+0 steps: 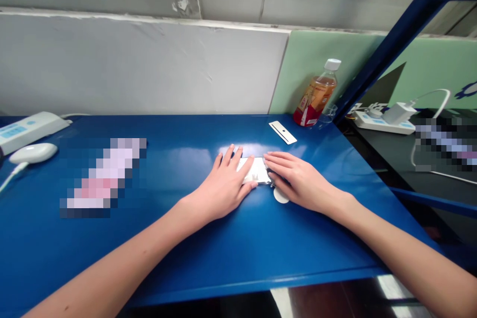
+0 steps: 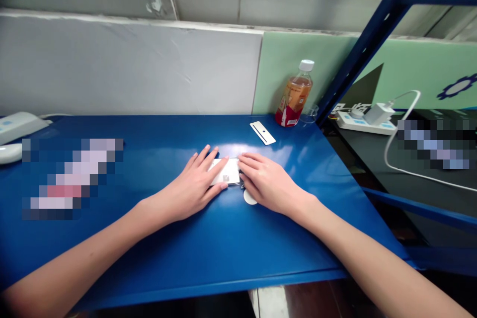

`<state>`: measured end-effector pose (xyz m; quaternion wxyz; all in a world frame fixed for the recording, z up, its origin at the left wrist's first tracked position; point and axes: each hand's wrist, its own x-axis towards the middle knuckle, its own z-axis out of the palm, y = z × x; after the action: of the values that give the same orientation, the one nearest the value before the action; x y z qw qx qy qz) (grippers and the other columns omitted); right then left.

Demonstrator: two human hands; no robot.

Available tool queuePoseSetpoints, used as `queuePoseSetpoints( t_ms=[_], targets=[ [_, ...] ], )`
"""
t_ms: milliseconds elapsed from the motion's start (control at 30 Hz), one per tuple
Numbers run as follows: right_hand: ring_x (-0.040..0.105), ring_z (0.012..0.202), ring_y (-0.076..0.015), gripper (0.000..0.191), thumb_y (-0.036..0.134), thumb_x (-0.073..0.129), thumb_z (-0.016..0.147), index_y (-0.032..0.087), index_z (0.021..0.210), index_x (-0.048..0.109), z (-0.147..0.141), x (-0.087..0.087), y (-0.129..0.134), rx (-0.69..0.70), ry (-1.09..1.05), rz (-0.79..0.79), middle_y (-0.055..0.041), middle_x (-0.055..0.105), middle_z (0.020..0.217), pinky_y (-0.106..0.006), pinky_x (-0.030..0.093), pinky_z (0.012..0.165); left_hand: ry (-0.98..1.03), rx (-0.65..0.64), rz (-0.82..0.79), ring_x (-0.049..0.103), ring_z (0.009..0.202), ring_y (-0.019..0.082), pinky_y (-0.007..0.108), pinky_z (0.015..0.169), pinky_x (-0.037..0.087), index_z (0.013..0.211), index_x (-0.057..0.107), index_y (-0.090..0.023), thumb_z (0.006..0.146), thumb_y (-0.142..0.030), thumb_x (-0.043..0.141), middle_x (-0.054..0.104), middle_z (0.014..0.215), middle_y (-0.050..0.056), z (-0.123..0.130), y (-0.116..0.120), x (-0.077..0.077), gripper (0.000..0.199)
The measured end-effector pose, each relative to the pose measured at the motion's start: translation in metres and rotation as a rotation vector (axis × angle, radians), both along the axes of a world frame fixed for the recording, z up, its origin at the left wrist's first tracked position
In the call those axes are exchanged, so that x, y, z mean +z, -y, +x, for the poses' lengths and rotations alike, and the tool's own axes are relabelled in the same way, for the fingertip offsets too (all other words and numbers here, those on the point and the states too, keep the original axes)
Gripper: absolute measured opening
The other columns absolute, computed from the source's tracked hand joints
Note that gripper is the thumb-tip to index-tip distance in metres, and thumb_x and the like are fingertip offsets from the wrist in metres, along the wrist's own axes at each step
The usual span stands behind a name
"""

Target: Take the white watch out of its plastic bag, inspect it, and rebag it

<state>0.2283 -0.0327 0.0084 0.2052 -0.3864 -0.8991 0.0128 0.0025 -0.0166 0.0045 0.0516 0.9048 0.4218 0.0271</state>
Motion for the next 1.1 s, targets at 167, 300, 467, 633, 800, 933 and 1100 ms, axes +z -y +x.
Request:
queuePoseSetpoints(
  t_ms=[167, 300, 467, 633, 800, 933, 1100],
  targets=[
    [0.056, 0.127, -0.0328, 0.038, 0.019, 0.039, 0.1, 0.004, 0.126, 0.061, -0.005, 0.0, 0.004, -0.005, 0.104, 0.023, -0.0221, 0.063, 0.131, -0.05, 0.048, 0.106, -0.004, 0.001, 0.0, 0.016, 0.147, 0.041, 0.059, 0.113, 0.025, 0.151, 0.034, -0.015, 0.103, -0.048, 0.035, 0.027, 0.158, 0.021, 0.001, 0.0, 0.0, 0.058],
    [0.05, 0.132, -0.0376, 0.046, 0.026, 0.039, 0.1, -0.006, 0.13, 0.055, -0.011, -0.002, 0.012, -0.038, 0.176, 0.043, -0.0294, 0.057, 0.135, -0.052, 0.045, 0.109, -0.025, -0.008, 0.005, 0.017, 0.147, 0.041, 0.059, 0.113, 0.024, 0.152, 0.032, -0.014, 0.103, -0.046, 0.035, 0.028, 0.157, 0.022, 0.001, 0.001, 0.001, 0.058],
    [0.041, 0.139, -0.0366, 0.056, 0.042, 0.043, 0.099, 0.002, 0.139, 0.048, -0.016, -0.005, 0.02, -0.101, 0.139, -0.018, -0.0259, 0.052, 0.142, -0.054, 0.041, 0.112, -0.042, -0.015, 0.019, 0.02, 0.146, 0.042, 0.06, 0.112, 0.025, 0.152, 0.031, -0.013, 0.104, -0.045, 0.032, 0.03, 0.156, 0.023, 0.001, 0.002, 0.002, 0.058],
    [0.028, 0.144, -0.0396, 0.078, 0.056, 0.042, 0.096, -0.005, 0.145, 0.038, -0.019, -0.007, 0.026, -0.134, 0.17, -0.097, -0.0304, 0.037, 0.151, -0.054, 0.037, 0.114, -0.04, -0.013, 0.023, 0.021, 0.146, 0.042, 0.06, 0.112, 0.024, 0.152, 0.032, -0.013, 0.103, -0.046, 0.034, 0.032, 0.155, 0.023, 0.002, 0.003, 0.001, 0.059],
    [0.026, 0.145, -0.04, 0.077, 0.056, 0.04, 0.097, -0.004, 0.145, 0.04, -0.024, -0.01, 0.029, -0.187, 0.179, -0.069, -0.03, 0.036, 0.151, -0.057, 0.033, 0.115, -0.023, -0.013, 0.032, 0.023, 0.145, 0.041, 0.061, 0.112, 0.024, 0.152, 0.031, -0.014, 0.103, -0.045, 0.034, 0.033, 0.155, 0.023, 0.003, 0.002, -0.001, 0.058],
    [0.027, 0.145, -0.0394, 0.075, 0.054, 0.042, 0.097, -0.005, 0.143, 0.041, -0.023, -0.007, 0.027, -0.163, 0.205, -0.066, -0.03, 0.039, 0.15, -0.054, 0.033, 0.116, -0.047, -0.018, 0.041, 0.022, 0.146, 0.041, 0.061, 0.112, 0.024, 0.153, 0.029, -0.014, 0.104, -0.044, 0.033, 0.031, 0.155, 0.024, 0.003, 0.002, -0.003, 0.058],
    [0.027, 0.145, -0.0394, 0.079, 0.056, 0.046, 0.095, -0.007, 0.142, 0.042, -0.019, -0.005, 0.022, -0.093, 0.187, -0.057, -0.031, 0.04, 0.149, -0.053, 0.033, 0.117, -0.031, -0.018, 0.036, 0.023, 0.145, 0.041, 0.061, 0.112, 0.023, 0.153, 0.03, -0.014, 0.104, -0.044, 0.031, 0.033, 0.154, 0.023, 0.002, 0.001, -0.003, 0.057]
  ],
)
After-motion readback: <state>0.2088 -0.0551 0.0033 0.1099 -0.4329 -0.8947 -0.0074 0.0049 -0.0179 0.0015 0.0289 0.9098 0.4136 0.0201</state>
